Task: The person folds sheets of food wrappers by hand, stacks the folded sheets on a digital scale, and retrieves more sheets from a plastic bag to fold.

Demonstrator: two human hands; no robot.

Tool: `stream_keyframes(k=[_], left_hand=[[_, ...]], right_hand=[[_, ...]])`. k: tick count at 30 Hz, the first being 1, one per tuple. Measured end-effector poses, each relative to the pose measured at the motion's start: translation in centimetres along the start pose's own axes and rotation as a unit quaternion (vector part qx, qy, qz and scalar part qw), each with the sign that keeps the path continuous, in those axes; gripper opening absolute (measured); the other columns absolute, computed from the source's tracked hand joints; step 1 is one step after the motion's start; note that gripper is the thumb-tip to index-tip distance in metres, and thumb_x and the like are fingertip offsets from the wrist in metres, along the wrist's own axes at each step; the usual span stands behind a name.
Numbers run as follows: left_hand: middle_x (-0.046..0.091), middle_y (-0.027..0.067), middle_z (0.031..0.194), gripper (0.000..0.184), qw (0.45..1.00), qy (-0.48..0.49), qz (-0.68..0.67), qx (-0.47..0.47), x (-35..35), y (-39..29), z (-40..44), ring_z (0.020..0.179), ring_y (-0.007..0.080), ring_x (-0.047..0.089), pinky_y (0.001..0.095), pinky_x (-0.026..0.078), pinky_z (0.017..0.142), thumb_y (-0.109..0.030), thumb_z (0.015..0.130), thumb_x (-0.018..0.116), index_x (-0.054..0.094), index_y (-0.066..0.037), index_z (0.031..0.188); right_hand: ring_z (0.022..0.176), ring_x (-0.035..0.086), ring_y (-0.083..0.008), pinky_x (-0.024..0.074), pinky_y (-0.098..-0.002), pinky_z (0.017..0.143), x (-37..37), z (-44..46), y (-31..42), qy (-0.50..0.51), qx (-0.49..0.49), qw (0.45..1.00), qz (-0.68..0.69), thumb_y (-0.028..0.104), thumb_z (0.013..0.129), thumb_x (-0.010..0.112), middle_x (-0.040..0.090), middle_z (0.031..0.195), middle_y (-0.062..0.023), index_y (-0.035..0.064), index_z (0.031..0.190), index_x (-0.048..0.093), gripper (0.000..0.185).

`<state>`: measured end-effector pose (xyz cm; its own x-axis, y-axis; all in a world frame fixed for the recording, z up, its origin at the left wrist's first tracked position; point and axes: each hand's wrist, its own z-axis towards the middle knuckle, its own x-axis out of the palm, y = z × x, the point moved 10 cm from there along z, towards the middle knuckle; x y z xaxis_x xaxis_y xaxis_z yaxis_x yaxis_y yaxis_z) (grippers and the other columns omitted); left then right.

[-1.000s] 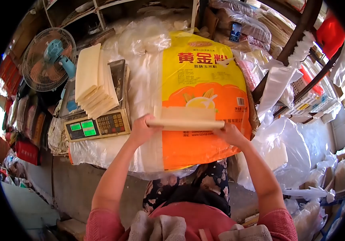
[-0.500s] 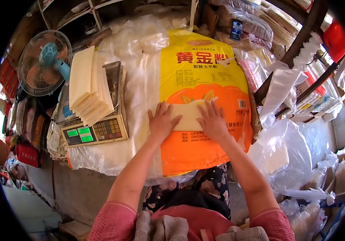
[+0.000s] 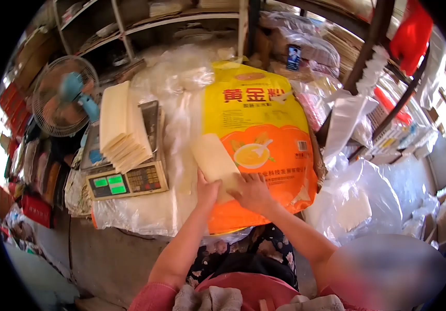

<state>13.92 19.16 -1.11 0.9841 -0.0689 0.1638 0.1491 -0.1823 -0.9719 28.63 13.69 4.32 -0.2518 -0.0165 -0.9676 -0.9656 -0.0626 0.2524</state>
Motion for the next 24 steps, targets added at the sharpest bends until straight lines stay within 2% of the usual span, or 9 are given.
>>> stream_keyframes(k=[2, 5, 8, 10, 12, 14, 17, 23, 24], left_hand=[[0.043, 0.0149, 0.139, 0.084, 0.998, 0.009, 0.024, 0.065, -0.5, -1.7, -0.2, 0.127, 0.0220, 0.043, 0.0314, 0.039, 0.101, 0.005, 0.071, 0.059, 0.023, 0.000, 0.146], [0.049, 0.0159, 0.136, 0.081, 0.969, -0.031, 0.109, 0.221, -3.4, -10.1, -1.6, 0.122, 0.0217, 0.050, 0.0307, 0.041, 0.098, 0.006, 0.069, 0.056, 0.029, -0.003, 0.145], [0.039, 0.0149, 0.144, 0.084, 0.954, -0.028, 0.069, 0.292, -6.2, -22.2, -2.6, 0.134, 0.0206, 0.037, 0.0293, 0.029, 0.109, 0.009, 0.069, 0.059, 0.026, 0.001, 0.146], [0.045, 0.0145, 0.139, 0.080, 0.909, -0.092, 0.159, 0.375, -10.3, -28.9, -1.3, 0.121, 0.0218, 0.051, 0.0291, 0.046, 0.096, 0.006, 0.071, 0.060, 0.032, -0.005, 0.145], [0.057, 0.0119, 0.124, 0.075, 0.939, -0.154, 0.140, 0.273, -13.3, -33.9, -1.6, 0.099, 0.0208, 0.062, 0.0279, 0.050, 0.088, 0.009, 0.073, 0.059, 0.033, -0.001, 0.143], [0.057, 0.0121, 0.123, 0.074, 0.958, -0.094, 0.057, 0.266, -18.3, -35.2, 2.7, 0.097, 0.0206, 0.063, 0.0292, 0.050, 0.086, 0.008, 0.072, 0.061, 0.035, 0.004, 0.141], [0.059, 0.0156, 0.120, 0.070, 0.981, -0.040, 0.059, 0.182, -24.9, -32.7, 7.7, 0.098, 0.0231, 0.063, 0.0332, 0.050, 0.086, 0.006, 0.073, 0.063, 0.037, 0.008, 0.138], [0.058, 0.0169, 0.122, 0.074, 0.973, -0.177, 0.096, 0.111, -28.4, -28.7, 7.5, 0.102, 0.0248, 0.062, 0.0329, 0.049, 0.086, 0.002, 0.072, 0.066, 0.038, 0.004, 0.140], [0.055, 0.0174, 0.125, 0.072, 0.963, -0.181, 0.165, 0.113, -27.5, -29.5, 7.0, 0.106, 0.0247, 0.060, 0.0326, 0.047, 0.090, -0.004, 0.075, 0.066, 0.037, 0.004, 0.140]], right_hand=[[0.122, 0.043, -0.0372, 0.0313, -0.0554, 0.099, 0.7, -0.6, 1.1, -0.077, -0.065, 0.993, 0.054, 0.048, 0.085, 0.058, 0.051, 0.128, -0.0178, 0.0050, 0.136, 0.041, 0.068], [0.132, 0.034, -0.0368, 0.0263, -0.0559, 0.105, -0.1, 0.8, -1.2, -0.106, -0.042, 0.993, 0.027, 0.046, 0.087, 0.057, 0.042, 0.139, -0.0195, 0.0035, 0.137, 0.039, 0.068], [0.137, 0.029, -0.0361, 0.0196, -0.0583, 0.108, 1.2, 0.8, -3.8, -0.142, -0.066, 0.988, -0.010, 0.043, 0.091, 0.054, 0.035, 0.146, -0.0186, 0.0053, 0.137, 0.040, 0.061], [0.137, 0.028, -0.0360, 0.0172, -0.0588, 0.108, 1.4, 0.8, -3.7, -0.167, -0.086, 0.982, -0.028, 0.041, 0.093, 0.051, 0.034, 0.147, -0.0180, 0.0057, 0.137, 0.041, 0.057], [0.137, 0.028, -0.0363, 0.0160, -0.0579, 0.110, 0.9, 0.2, -3.1, -0.174, -0.081, 0.981, -0.037, 0.039, 0.095, 0.048, 0.034, 0.147, -0.0179, 0.0047, 0.136, 0.042, 0.054], [0.137, 0.028, -0.0363, 0.0155, -0.0575, 0.110, 0.7, 0.2, -3.0, -0.170, -0.078, 0.982, -0.033, 0.037, 0.095, 0.048, 0.035, 0.146, -0.0181, 0.0042, 0.136, 0.042, 0.053], [0.137, 0.027, -0.0361, 0.0159, -0.0567, 0.111, 0.4, 0.1, -2.9, -0.171, -0.071, 0.982, -0.035, 0.036, 0.095, 0.046, 0.035, 0.146, -0.0184, 0.0032, 0.136, 0.042, 0.052], [0.138, 0.027, -0.0359, 0.0165, -0.0562, 0.110, 0.3, 0.0, -2.8, -0.164, -0.068, 0.984, -0.034, 0.034, 0.095, 0.046, 0.035, 0.146, -0.0186, 0.0026, 0.136, 0.042, 0.052], [0.138, 0.028, -0.0359, 0.0167, -0.0563, 0.110, 0.3, 0.1, -2.8, -0.162, -0.069, 0.984, -0.036, 0.034, 0.096, 0.046, 0.035, 0.146, -0.0187, 0.0027, 0.136, 0.042, 0.051]])
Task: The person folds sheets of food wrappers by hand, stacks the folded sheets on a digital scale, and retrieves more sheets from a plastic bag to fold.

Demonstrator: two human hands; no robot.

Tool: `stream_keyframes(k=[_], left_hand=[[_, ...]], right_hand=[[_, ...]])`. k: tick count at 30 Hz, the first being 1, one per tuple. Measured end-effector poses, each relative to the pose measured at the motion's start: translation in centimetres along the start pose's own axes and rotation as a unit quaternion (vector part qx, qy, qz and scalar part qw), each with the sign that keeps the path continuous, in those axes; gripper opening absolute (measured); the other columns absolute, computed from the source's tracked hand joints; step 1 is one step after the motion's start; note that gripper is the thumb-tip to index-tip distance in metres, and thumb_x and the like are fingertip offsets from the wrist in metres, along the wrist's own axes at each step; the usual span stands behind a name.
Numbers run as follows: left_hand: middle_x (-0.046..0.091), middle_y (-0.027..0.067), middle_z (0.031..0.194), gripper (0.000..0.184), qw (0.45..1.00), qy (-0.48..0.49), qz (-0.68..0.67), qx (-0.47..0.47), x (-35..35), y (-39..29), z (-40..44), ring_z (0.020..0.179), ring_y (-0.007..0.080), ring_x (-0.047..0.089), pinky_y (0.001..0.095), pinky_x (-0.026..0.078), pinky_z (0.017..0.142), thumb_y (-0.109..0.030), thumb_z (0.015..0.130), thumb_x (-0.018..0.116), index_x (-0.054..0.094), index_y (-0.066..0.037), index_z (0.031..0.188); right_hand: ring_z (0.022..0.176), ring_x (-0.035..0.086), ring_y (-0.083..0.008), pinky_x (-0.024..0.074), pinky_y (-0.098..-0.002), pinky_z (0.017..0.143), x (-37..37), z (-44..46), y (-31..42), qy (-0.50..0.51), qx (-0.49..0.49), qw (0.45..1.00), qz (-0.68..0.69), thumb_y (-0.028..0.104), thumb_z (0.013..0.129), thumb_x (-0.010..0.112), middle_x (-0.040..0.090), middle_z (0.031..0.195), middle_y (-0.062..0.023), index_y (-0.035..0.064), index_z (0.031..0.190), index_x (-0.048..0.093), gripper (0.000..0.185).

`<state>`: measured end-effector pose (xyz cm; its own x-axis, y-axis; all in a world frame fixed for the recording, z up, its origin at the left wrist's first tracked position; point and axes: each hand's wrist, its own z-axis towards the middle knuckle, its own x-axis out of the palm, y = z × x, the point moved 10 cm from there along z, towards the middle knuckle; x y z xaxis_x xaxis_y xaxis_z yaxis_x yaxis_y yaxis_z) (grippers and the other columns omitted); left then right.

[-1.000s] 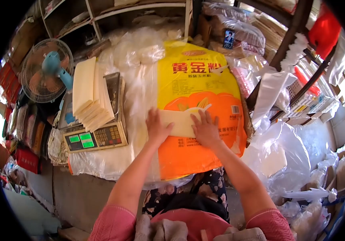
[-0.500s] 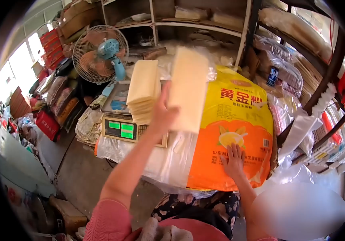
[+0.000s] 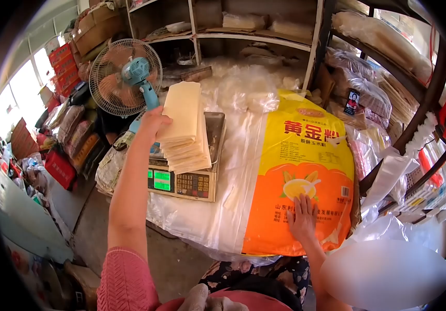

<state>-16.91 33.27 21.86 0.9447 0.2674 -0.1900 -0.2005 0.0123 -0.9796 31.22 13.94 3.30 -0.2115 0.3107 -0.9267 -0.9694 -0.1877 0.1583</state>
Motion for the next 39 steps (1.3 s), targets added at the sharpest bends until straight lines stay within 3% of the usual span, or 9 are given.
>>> stream_keyframes(k=[6, 10, 15, 22, 24, 26, 32, 34, 39], left_hand=[[0.021, 0.0167, 0.154, 0.078, 0.911, -0.036, 0.380, 0.156, 4.6, -6.8, 1.4, 0.143, 0.0369, 0.013, 0.0522, 0.017, 0.112, -0.062, 0.082, 0.051, 0.037, -0.016, 0.144], [0.016, 0.0121, 0.156, 0.075, 0.860, 0.054, 0.503, 0.063, 9.6, 0.6, 3.1, 0.143, 0.0430, 0.005, 0.0694, 0.003, 0.105, -0.064, 0.083, 0.046, 0.030, -0.029, 0.147], [0.020, 0.0068, 0.156, 0.068, 0.834, 0.029, 0.549, 0.052, 10.3, 2.7, 1.6, 0.144, 0.0390, 0.007, 0.0663, 0.002, 0.108, -0.058, 0.088, 0.042, 0.025, -0.033, 0.148], [0.049, 0.0102, 0.138, 0.056, 0.792, 0.066, 0.601, 0.083, 12.7, -3.6, -1.4, 0.136, 0.0334, 0.033, 0.0582, 0.016, 0.111, -0.047, 0.091, 0.048, 0.051, -0.009, 0.133], [0.055, 0.0120, 0.132, 0.047, 0.916, 0.175, 0.281, 0.225, 16.4, -7.2, -6.7, 0.128, 0.0290, 0.046, 0.0424, 0.030, 0.109, -0.032, 0.089, 0.060, 0.057, -0.005, 0.127], [0.060, 0.0107, 0.124, 0.041, 0.924, 0.315, 0.102, 0.193, 20.7, -10.0, -15.1, 0.110, 0.0183, 0.057, 0.0309, 0.043, 0.096, -0.020, 0.089, 0.063, 0.057, -0.003, 0.126], [0.050, 0.0192, 0.135, 0.060, 0.650, 0.724, -0.217, 0.076, 26.9, -16.3, -37.2, 0.125, 0.0236, 0.048, 0.0380, 0.030, 0.108, -0.044, 0.094, 0.048, 0.051, 0.005, 0.129], [0.051, 0.0182, 0.135, 0.066, 0.557, 0.769, -0.309, -0.061, 26.1, -17.2, -42.4, 0.123, 0.0289, 0.050, 0.0377, 0.028, 0.111, -0.054, 0.089, 0.049, 0.045, -0.007, 0.136], [0.052, 0.0200, 0.130, 0.075, 0.430, 0.756, -0.489, -0.062, 28.3, -19.4, -46.5, 0.117, 0.0316, 0.055, 0.0337, 0.026, 0.113, -0.060, 0.087, 0.046, 0.037, -0.011, 0.143]], right_hand=[[0.136, 0.031, -0.0355, 0.0172, -0.0579, 0.109, -0.1, 0.1, 0.2, -0.003, -0.003, 1.000, -0.025, 0.035, 0.094, 0.048, 0.037, 0.145, -0.0177, 0.0035, 0.135, 0.043, 0.053], [0.136, 0.032, -0.0345, 0.0178, -0.0577, 0.109, 0.2, -0.1, -0.1, -0.013, 0.001, 0.999, -0.031, 0.037, 0.094, 0.047, 0.037, 0.145, -0.0169, 0.0049, 0.135, 0.042, 0.053], [0.137, 0.030, -0.0328, 0.0180, -0.0562, 0.110, 0.0, 0.0, -0.1, -0.005, 0.006, 1.000, -0.011, 0.039, 0.096, 0.042, 0.035, 0.146, -0.0156, 0.0070, 0.139, 0.040, 0.053], [0.139, 0.026, -0.0325, 0.0166, -0.0560, 0.111, 0.4, -0.2, -0.4, 0.021, 0.018, 0.999, -0.027, 0.039, 0.097, 0.038, 0.030, 0.149, -0.0148, 0.0081, 0.141, 0.038, 0.053], [0.139, 0.026, -0.0327, 0.0156, -0.0559, 0.111, 0.3, -0.2, -0.3, 0.015, 0.017, 0.999, -0.023, 0.040, 0.097, 0.038, 0.030, 0.149, -0.0147, 0.0081, 0.141, 0.037, 0.054], [0.139, 0.026, -0.0324, 0.0146, -0.0558, 0.112, 0.2, -0.1, -0.1, 0.023, 0.018, 0.999, -0.024, 0.040, 0.098, 0.038, 0.030, 0.149, -0.0148, 0.0082, 0.142, 0.037, 0.054], [0.138, 0.027, -0.0341, 0.0159, -0.0567, 0.110, -0.1, -0.5, -0.1, 0.008, 0.018, 1.000, -0.007, 0.036, 0.097, 0.038, 0.034, 0.146, -0.0166, 0.0070, 0.139, 0.040, 0.051], [0.138, 0.026, -0.0341, 0.0159, -0.0572, 0.110, -0.4, -0.2, -0.3, -0.006, 0.019, 1.000, -0.018, 0.036, 0.097, 0.040, 0.034, 0.146, -0.0167, 0.0071, 0.139, 0.040, 0.051], [0.138, 0.026, -0.0329, 0.0154, -0.0573, 0.110, -0.5, -0.6, -0.2, -0.015, 0.025, 0.999, 0.018, 0.035, 0.096, 0.041, 0.033, 0.147, -0.0157, 0.0084, 0.140, 0.039, 0.051]])
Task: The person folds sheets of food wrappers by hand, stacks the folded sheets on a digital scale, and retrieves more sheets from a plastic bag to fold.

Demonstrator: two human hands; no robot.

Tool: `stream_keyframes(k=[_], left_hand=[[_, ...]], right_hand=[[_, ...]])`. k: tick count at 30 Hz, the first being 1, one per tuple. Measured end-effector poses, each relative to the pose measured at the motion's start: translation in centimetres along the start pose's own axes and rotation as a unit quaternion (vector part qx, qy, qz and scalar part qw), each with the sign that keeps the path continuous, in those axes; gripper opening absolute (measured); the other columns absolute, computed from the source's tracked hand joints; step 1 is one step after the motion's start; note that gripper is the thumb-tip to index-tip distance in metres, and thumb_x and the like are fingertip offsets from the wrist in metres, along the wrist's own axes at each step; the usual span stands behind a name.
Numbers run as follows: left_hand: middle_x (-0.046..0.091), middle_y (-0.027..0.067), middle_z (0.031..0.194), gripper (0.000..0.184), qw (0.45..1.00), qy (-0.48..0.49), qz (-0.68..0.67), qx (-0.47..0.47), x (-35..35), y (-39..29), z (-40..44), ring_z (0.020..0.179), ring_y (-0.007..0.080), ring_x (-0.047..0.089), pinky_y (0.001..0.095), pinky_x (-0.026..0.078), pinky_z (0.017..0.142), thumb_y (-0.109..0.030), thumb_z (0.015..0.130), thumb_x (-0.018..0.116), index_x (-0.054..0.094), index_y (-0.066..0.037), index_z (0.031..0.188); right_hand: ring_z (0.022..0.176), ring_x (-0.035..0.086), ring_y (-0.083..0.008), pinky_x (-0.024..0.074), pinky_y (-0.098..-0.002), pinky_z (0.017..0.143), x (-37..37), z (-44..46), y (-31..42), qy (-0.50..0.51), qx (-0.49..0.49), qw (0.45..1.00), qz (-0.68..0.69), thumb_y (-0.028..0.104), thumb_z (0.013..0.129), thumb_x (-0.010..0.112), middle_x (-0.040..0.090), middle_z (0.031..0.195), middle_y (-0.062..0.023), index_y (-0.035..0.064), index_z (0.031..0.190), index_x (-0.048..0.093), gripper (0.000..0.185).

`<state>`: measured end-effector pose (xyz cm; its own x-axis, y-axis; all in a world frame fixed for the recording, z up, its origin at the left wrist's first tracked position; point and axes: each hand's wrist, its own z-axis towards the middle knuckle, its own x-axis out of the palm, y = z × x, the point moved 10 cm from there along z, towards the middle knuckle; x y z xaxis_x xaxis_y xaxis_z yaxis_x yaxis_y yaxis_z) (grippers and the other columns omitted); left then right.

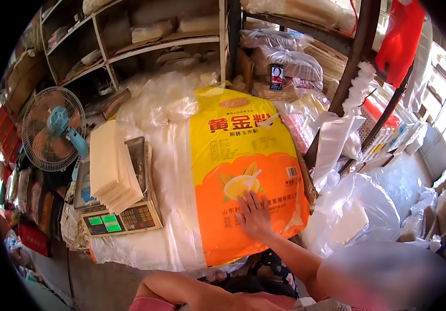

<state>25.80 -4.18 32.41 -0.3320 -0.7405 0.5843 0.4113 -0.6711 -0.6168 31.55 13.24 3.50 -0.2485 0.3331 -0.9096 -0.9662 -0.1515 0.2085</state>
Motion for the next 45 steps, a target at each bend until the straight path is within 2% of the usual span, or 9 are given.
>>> stream_keyframes(k=[5, 14, 17, 20, 26, 33, 41, 45], left_hand=[[0.053, 0.0197, 0.130, 0.073, 0.997, -0.002, 0.081, -0.013, -2.8, 3.7, -0.1, 0.117, 0.0314, 0.055, 0.0345, 0.026, 0.113, -0.059, 0.088, 0.047, 0.038, -0.010, 0.141], [0.053, 0.0192, 0.129, 0.069, 0.985, 0.002, 0.168, -0.029, -3.6, 9.9, -0.3, 0.118, 0.0311, 0.054, 0.0358, 0.026, 0.112, -0.057, 0.088, 0.047, 0.041, -0.010, 0.138], [0.053, 0.0190, 0.128, 0.068, 0.984, 0.000, 0.178, -0.024, -3.9, 10.6, -0.3, 0.118, 0.0310, 0.054, 0.0362, 0.027, 0.112, -0.056, 0.088, 0.047, 0.042, -0.009, 0.137], [0.054, 0.0188, 0.128, 0.067, 0.981, 0.002, 0.192, -0.020, -3.7, 11.6, 0.0, 0.118, 0.0309, 0.054, 0.0367, 0.027, 0.112, -0.055, 0.088, 0.047, 0.042, -0.009, 0.136], [0.054, 0.0185, 0.127, 0.064, 0.977, 0.006, 0.209, -0.042, -3.5, 12.6, -0.6, 0.118, 0.0306, 0.053, 0.0376, 0.027, 0.112, -0.053, 0.088, 0.048, 0.044, -0.009, 0.135], [0.054, 0.0181, 0.126, 0.062, 0.965, 0.003, 0.256, -0.064, -5.4, 13.2, -1.1, 0.119, 0.0304, 0.053, 0.0386, 0.027, 0.111, -0.051, 0.088, 0.048, 0.046, -0.008, 0.132], [0.055, 0.0176, 0.125, 0.059, 0.931, -0.064, 0.348, -0.089, -8.3, 12.8, -4.3, 0.119, 0.0301, 0.052, 0.0397, 0.027, 0.111, -0.049, 0.089, 0.048, 0.048, -0.007, 0.130], [0.055, 0.0174, 0.125, 0.057, 0.871, -0.179, 0.434, -0.143, -12.0, 11.5, -10.3, 0.119, 0.0299, 0.052, 0.0403, 0.028, 0.111, -0.048, 0.089, 0.049, 0.049, -0.007, 0.129]], right_hand=[[0.138, 0.026, -0.0318, 0.0151, -0.0557, 0.111, 0.2, 0.1, 0.3, 0.005, -0.009, 1.000, -0.012, 0.035, 0.096, 0.042, 0.033, 0.147, -0.0147, 0.0084, 0.139, 0.039, 0.051], [0.138, 0.027, -0.0315, 0.0154, -0.0544, 0.111, 0.1, 0.4, 0.2, 0.005, 0.000, 1.000, -0.008, 0.034, 0.094, 0.045, 0.033, 0.147, -0.0138, 0.0074, 0.138, 0.040, 0.051], [0.138, 0.026, -0.0315, 0.0159, -0.0544, 0.110, 0.0, 0.2, -0.1, 0.005, -0.005, 1.000, -0.011, 0.037, 0.094, 0.046, 0.033, 0.147, -0.0141, 0.0066, 0.137, 0.041, 0.053], [0.139, 0.025, -0.0306, 0.0152, -0.0537, 0.112, 0.4, 0.3, -0.3, 0.018, 0.005, 1.000, -0.014, 0.034, 0.095, 0.044, 0.032, 0.148, -0.0132, 0.0083, 0.139, 0.040, 0.051], [0.138, 0.027, -0.0309, 0.0149, -0.0544, 0.111, 0.3, 0.1, -0.3, -0.013, -0.011, 1.000, -0.023, 0.038, 0.094, 0.045, 0.035, 0.146, -0.0141, 0.0076, 0.137, 0.041, 0.053], [0.136, 0.031, -0.0317, 0.0170, -0.0552, 0.110, -0.3, -0.3, -1.2, -0.036, 0.006, 0.999, -0.012, 0.037, 0.094, 0.046, 0.037, 0.145, -0.0154, 0.0074, 0.136, 0.044, 0.051], [0.134, 0.033, -0.0323, 0.0209, -0.0540, 0.109, -0.6, 0.2, -0.2, -0.039, 0.001, 0.999, 0.000, 0.035, 0.094, 0.048, 0.041, 0.142, -0.0152, 0.0059, 0.135, 0.046, 0.050], [0.134, 0.034, -0.0327, 0.0212, -0.0551, 0.108, -0.4, -0.1, 0.1, -0.025, -0.006, 1.000, -0.005, 0.035, 0.093, 0.048, 0.041, 0.142, -0.0156, 0.0056, 0.133, 0.047, 0.050]])
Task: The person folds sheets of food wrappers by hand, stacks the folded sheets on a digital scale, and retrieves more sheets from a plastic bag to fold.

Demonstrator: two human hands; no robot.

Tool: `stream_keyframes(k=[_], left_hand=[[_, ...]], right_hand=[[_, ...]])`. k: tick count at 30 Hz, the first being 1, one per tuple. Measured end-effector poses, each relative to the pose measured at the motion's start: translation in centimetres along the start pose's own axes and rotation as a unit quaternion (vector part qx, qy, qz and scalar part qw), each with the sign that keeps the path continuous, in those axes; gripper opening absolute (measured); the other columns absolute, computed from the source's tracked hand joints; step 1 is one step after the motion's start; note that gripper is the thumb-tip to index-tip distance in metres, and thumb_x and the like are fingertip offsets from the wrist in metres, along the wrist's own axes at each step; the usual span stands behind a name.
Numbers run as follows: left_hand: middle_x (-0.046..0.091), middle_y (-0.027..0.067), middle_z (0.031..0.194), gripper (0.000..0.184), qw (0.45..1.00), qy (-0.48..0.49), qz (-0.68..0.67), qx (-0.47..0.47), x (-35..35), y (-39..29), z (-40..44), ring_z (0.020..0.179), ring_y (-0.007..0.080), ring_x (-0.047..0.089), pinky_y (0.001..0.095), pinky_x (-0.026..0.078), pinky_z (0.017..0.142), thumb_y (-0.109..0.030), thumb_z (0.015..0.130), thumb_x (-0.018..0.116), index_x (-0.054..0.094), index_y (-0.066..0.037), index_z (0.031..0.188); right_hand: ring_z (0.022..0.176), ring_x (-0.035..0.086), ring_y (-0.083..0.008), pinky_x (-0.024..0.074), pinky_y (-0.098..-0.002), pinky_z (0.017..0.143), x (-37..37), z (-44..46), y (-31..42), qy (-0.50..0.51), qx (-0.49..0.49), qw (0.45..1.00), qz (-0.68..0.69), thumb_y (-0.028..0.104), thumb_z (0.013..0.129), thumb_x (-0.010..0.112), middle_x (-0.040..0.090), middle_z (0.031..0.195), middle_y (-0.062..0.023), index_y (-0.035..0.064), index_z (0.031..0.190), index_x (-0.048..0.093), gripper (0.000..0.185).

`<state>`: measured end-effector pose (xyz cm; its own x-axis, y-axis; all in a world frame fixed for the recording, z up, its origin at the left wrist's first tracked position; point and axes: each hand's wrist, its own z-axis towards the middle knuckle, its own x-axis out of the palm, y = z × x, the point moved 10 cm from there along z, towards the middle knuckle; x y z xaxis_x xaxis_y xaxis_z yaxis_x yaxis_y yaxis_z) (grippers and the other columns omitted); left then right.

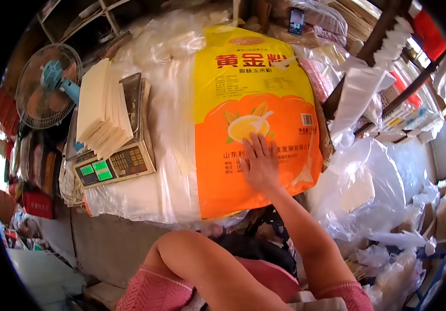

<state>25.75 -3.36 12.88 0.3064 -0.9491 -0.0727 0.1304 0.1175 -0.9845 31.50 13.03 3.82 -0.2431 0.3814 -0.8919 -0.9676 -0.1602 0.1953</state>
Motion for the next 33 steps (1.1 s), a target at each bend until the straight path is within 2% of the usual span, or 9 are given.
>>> stream_keyframes(k=[5, 9, 11, 15, 18, 21, 27, 30, 33], left_hand=[[0.056, 0.0171, 0.124, 0.055, 0.962, -0.165, 0.069, -0.209, -6.1, 7.8, -10.1, 0.120, 0.0297, 0.051, 0.0411, 0.028, 0.110, -0.047, 0.089, 0.049, 0.050, -0.007, 0.127], [0.056, 0.0169, 0.124, 0.054, 0.929, -0.231, 0.085, -0.276, -8.2, 10.7, -14.1, 0.120, 0.0296, 0.051, 0.0416, 0.028, 0.110, -0.045, 0.089, 0.049, 0.051, -0.006, 0.126], [0.056, 0.0168, 0.124, 0.053, 0.931, -0.229, 0.090, -0.270, -8.6, 11.3, -13.2, 0.120, 0.0295, 0.051, 0.0419, 0.028, 0.110, -0.045, 0.089, 0.049, 0.051, -0.006, 0.125], [0.056, 0.0165, 0.123, 0.052, 0.942, -0.206, 0.099, -0.245, -7.8, 11.8, -10.1, 0.120, 0.0294, 0.051, 0.0425, 0.028, 0.110, -0.044, 0.089, 0.049, 0.052, -0.006, 0.124], [0.056, 0.0163, 0.123, 0.051, 0.948, -0.187, 0.105, -0.233, -7.3, 11.9, -8.5, 0.120, 0.0293, 0.050, 0.0430, 0.028, 0.110, -0.043, 0.089, 0.050, 0.053, -0.006, 0.123], [0.057, 0.0162, 0.123, 0.049, 0.951, -0.161, 0.106, -0.241, -6.7, 13.1, -7.4, 0.121, 0.0291, 0.050, 0.0434, 0.028, 0.109, -0.042, 0.089, 0.050, 0.054, -0.005, 0.122], [0.057, 0.0158, 0.122, 0.047, 0.959, -0.129, 0.103, -0.231, -5.8, 12.4, -6.5, 0.121, 0.0289, 0.050, 0.0443, 0.029, 0.109, -0.040, 0.089, 0.050, 0.055, -0.005, 0.120], [0.057, 0.0156, 0.122, 0.046, 0.969, -0.094, 0.113, -0.197, -4.7, 11.0, -5.0, 0.121, 0.0288, 0.050, 0.0447, 0.029, 0.109, -0.040, 0.089, 0.050, 0.056, -0.005, 0.119], [0.057, 0.0155, 0.121, 0.045, 0.980, -0.053, 0.123, -0.149, -3.0, 8.5, -3.4, 0.121, 0.0287, 0.049, 0.0452, 0.029, 0.109, -0.039, 0.090, 0.050, 0.057, -0.004, 0.118]], right_hand=[[0.133, 0.034, -0.0324, 0.0198, -0.0561, 0.108, -0.1, 0.4, -0.3, -0.015, -0.007, 1.000, 0.000, 0.034, 0.092, 0.050, 0.042, 0.141, -0.0158, 0.0058, 0.133, 0.047, 0.049], [0.133, 0.034, -0.0326, 0.0196, -0.0564, 0.109, 0.2, 0.3, -0.7, -0.006, 0.017, 0.999, 0.028, 0.033, 0.091, 0.051, 0.042, 0.141, -0.0162, 0.0061, 0.133, 0.047, 0.050], [0.135, 0.032, -0.0317, 0.0197, -0.0543, 0.110, -0.2, 0.3, -0.7, 0.007, 0.026, 0.999, 0.027, 0.033, 0.093, 0.050, 0.040, 0.143, -0.0130, 0.0078, 0.135, 0.045, 0.049], [0.134, 0.034, -0.0308, 0.0210, -0.0533, 0.109, 0.0, 0.0, -0.9, -0.045, 0.003, 0.999, 0.017, 0.034, 0.090, 0.051, 0.041, 0.142, -0.0141, 0.0073, 0.132, 0.047, 0.050], [0.135, 0.031, -0.0323, 0.0190, -0.0548, 0.110, 0.3, 0.2, -0.9, -0.008, 0.013, 1.000, 0.016, 0.035, 0.094, 0.043, 0.038, 0.144, -0.0160, 0.0051, 0.133, 0.046, 0.050], [0.136, 0.030, -0.0320, 0.0180, -0.0548, 0.110, 0.5, -0.2, -1.3, -0.012, 0.027, 0.999, 0.036, 0.035, 0.094, 0.043, 0.037, 0.145, -0.0161, 0.0045, 0.134, 0.046, 0.050], [0.137, 0.029, -0.0323, 0.0170, -0.0550, 0.111, 0.0, -0.3, -1.1, -0.028, 0.025, 0.998, 0.047, 0.035, 0.094, 0.042, 0.038, 0.144, -0.0162, 0.0041, 0.133, 0.047, 0.051], [0.137, 0.028, -0.0319, 0.0162, -0.0550, 0.111, -0.1, -0.3, -1.0, -0.001, 0.031, 0.999, 0.042, 0.036, 0.095, 0.041, 0.037, 0.145, -0.0158, 0.0046, 0.135, 0.046, 0.051], [0.136, 0.031, -0.0313, 0.0195, -0.0543, 0.109, 0.5, -0.5, -1.2, -0.038, 0.021, 0.999, 0.028, 0.033, 0.092, 0.048, 0.041, 0.142, -0.0151, 0.0056, 0.133, 0.046, 0.050]])
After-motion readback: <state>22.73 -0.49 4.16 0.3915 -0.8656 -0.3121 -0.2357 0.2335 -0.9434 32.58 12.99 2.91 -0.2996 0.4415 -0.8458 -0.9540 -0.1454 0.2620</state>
